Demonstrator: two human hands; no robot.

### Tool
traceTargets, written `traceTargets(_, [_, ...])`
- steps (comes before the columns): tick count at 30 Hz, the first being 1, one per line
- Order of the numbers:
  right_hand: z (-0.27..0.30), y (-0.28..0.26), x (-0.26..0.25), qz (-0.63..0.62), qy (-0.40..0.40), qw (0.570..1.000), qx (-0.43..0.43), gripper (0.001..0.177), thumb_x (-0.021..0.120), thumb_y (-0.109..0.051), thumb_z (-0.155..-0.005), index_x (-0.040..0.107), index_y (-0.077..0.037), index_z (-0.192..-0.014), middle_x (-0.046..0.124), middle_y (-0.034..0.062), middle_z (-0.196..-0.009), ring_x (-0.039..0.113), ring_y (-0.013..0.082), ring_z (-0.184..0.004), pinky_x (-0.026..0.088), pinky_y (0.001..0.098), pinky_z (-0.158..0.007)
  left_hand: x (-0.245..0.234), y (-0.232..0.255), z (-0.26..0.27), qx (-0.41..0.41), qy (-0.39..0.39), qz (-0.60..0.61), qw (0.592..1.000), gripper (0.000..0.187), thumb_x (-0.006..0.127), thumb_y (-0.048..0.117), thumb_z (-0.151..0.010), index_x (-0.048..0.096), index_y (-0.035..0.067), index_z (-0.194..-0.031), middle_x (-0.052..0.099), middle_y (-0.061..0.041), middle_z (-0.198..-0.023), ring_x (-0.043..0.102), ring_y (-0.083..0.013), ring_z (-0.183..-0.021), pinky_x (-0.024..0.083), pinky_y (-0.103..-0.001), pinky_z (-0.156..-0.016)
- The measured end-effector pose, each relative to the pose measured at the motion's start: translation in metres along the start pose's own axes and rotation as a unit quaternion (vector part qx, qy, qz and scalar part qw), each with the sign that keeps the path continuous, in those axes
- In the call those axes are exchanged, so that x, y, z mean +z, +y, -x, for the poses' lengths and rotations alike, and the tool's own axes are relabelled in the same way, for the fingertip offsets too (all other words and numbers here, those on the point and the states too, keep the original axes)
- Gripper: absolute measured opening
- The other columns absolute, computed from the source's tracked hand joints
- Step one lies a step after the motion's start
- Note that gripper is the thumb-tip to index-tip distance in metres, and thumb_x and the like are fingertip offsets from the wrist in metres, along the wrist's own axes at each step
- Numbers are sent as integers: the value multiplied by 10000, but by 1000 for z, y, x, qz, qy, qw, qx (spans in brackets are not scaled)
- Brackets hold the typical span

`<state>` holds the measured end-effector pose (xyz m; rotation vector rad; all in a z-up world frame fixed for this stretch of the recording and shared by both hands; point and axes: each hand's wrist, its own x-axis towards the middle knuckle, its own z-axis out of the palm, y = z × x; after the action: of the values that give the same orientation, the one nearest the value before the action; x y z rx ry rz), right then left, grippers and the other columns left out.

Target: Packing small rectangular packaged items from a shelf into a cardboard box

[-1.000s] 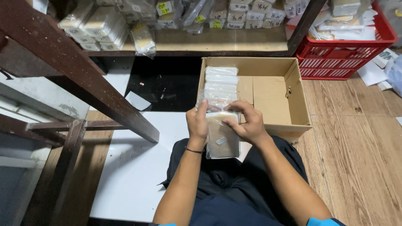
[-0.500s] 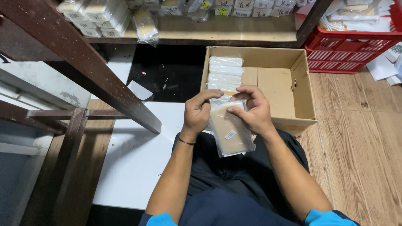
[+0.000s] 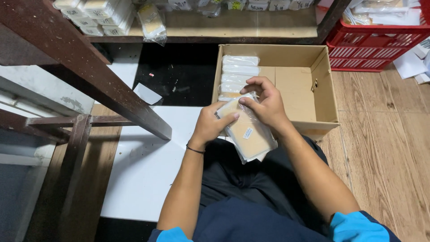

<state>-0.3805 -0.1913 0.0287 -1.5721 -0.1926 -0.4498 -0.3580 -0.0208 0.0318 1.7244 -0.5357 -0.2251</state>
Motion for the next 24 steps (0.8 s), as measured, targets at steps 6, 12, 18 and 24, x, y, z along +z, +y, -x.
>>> traceTargets(6, [0, 15, -29, 1, -65, 993, 98, 470, 675, -100, -712, 439, -60, -1117, 579, 78, -882, 561, 101, -805, 473, 210, -697, -5, -12, -11, 2, 132, 42, 990, 338, 707, 304, -658, 638, 94, -913, 593, -94, -670, 531, -128, -649, 447, -292, -578])
traceTargets(12, [1, 0, -37, 42, -68, 991, 107, 418, 671, -103, -724, 467, -47, -1085, 591, 98, -816, 533, 100, -742, 450, 223, -640, 1, -4, -17, 5, 185, 116, 976, 344, 668, 295, -719, 606, 53, -957, 603, -101, -704, 527, -118, -666, 459, -301, -628])
traceTargets(18, [-5, 1, -47, 75, -82, 987, 112, 487, 701, -90, -679, 458, -62, -1100, 597, 97, -844, 525, 122, -759, 431, 259, -698, -23, -10, -31, 23, -14, 32, 999, 480, 664, 293, -698, 520, 71, -1099, 588, -161, -877, 540, -201, -832, 426, -361, -762])
traceTargets(24, [-20, -1, -51, 276, -105, 954, 41, 404, 731, -129, -648, 546, -81, -1004, 634, 105, -829, 598, 250, -826, 429, 353, -740, -33, -18, -54, 39, -93, -81, 992, 394, 676, 172, -623, 581, 6, -968, 592, -187, -930, 554, -329, -910, 423, -419, -784])
